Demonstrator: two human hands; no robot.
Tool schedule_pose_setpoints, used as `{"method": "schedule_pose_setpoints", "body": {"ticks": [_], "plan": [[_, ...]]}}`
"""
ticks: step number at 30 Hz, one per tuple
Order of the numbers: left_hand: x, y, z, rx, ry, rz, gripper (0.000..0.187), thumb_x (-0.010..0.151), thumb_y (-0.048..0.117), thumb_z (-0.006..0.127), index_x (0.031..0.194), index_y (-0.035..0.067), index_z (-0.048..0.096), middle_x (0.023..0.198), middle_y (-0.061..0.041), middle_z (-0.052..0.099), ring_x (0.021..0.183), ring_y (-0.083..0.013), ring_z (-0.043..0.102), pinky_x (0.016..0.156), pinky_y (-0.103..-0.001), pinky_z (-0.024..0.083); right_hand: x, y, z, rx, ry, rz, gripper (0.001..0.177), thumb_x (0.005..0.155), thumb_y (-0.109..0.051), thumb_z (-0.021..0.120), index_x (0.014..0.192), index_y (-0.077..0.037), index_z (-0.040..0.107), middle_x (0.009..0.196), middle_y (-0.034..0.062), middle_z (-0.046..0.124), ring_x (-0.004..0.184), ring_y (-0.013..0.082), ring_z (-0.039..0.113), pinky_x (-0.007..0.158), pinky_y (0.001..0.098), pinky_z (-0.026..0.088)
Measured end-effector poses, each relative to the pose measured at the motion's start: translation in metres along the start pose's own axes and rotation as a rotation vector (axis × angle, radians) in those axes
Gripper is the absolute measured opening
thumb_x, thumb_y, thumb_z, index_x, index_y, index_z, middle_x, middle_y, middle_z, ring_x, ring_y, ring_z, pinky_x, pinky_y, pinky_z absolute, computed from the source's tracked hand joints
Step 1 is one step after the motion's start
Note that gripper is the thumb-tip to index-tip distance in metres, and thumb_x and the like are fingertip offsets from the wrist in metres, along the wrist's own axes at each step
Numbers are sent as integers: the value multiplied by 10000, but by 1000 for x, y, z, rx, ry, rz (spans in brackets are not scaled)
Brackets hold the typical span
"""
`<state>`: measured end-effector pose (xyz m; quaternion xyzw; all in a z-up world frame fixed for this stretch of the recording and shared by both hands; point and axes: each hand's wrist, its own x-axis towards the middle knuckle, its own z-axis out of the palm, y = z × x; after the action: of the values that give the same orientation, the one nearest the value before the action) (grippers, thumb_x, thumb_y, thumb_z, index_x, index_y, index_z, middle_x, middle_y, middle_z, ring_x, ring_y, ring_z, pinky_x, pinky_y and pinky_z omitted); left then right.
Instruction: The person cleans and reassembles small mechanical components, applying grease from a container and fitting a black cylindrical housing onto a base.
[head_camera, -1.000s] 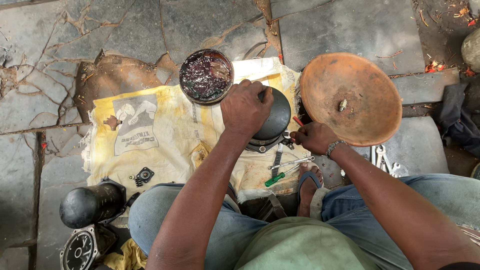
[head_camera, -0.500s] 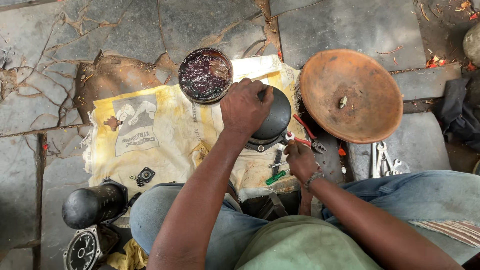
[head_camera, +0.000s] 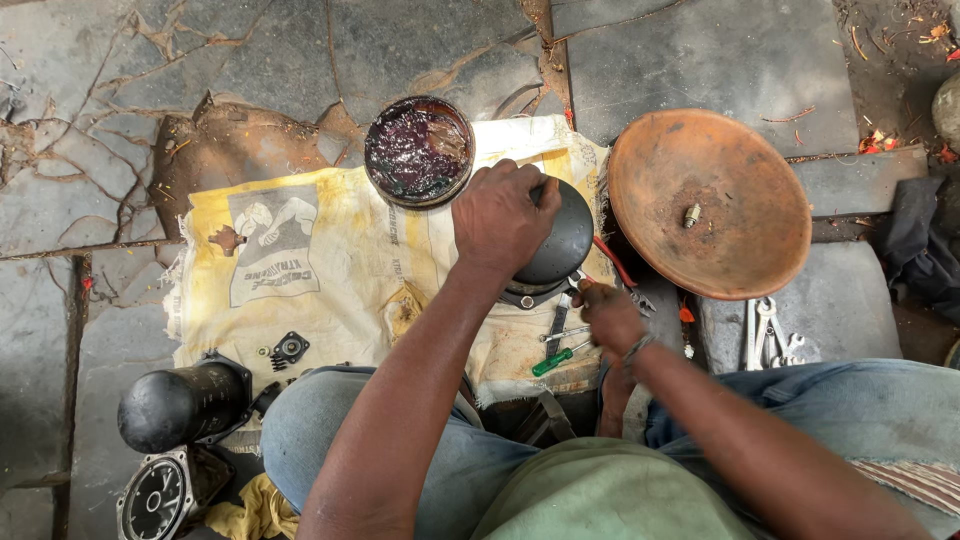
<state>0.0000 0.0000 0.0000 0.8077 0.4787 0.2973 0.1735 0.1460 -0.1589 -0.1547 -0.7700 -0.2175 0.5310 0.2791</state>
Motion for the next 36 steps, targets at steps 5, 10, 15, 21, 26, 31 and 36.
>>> {"method": "schedule_pose_setpoints", "body": {"ticks": [5, 10, 15, 21, 26, 31, 36], "plan": [[-5, 1, 0, 10, -41, -1, 221, 860, 313, 774, 785, 106, 769, 762, -74, 697, 748, -273, 686, 679, -428, 549, -33, 12, 52, 692, 41, 216, 333, 1042, -384, 508, 922, -79, 566, 581, -12, 458, 473, 139, 395, 472, 349, 412], [-2, -1, 1, -13, -5, 7, 196, 835, 307, 773, 806, 113, 778, 791, -79, 704, 731, -278, 684, 647, -428, 546, -27, -10, -18, -137, 49, -66, 499, 1033, -371, 494, 774, -3, 709, 567, 69, 623, 456, 206, 580, 498, 376, 530], [-1, 1, -2, -18, 21, 16, 199, 846, 301, 778, 792, 110, 773, 778, -67, 702, 738, -265, 688, 646, -420, 549, -2, -47, -52, -644, -90, -203, 568, 1013, -501, 556, 740, -63, 793, 512, 83, 626, 483, 193, 647, 556, 337, 508], [-4, 0, 0, -32, 27, 23, 188, 840, 295, 777, 802, 111, 774, 765, -58, 695, 721, -247, 686, 630, -406, 551, 3, -46, -52, -464, -250, -39, 556, 998, -515, 566, 756, -44, 735, 524, 46, 562, 472, 190, 603, 490, 369, 532], [-1, -2, 3, -43, 12, 19, 191, 851, 289, 773, 807, 103, 765, 759, -59, 683, 731, -250, 683, 642, -408, 550, -21, -11, -2, 200, -11, 121, 483, 1040, -476, 563, 788, -75, 658, 557, 9, 471, 428, 147, 467, 437, 345, 442], [-5, 1, -1, 19, -31, 10, 216, 836, 300, 788, 771, 98, 750, 769, -80, 686, 751, -282, 680, 690, -437, 541, -38, -5, 55, 763, 43, 369, 341, 1028, -393, 535, 815, -130, 568, 539, 2, 449, 423, 148, 395, 439, 349, 446], [0, -2, 2, -46, 58, 56, 180, 843, 283, 781, 812, 107, 758, 795, -67, 701, 750, -274, 685, 675, -422, 545, -30, -10, -8, -38, 45, 17, 624, 1015, -550, 519, 741, -11, 675, 520, 68, 542, 453, 210, 593, 523, 420, 530]]}}
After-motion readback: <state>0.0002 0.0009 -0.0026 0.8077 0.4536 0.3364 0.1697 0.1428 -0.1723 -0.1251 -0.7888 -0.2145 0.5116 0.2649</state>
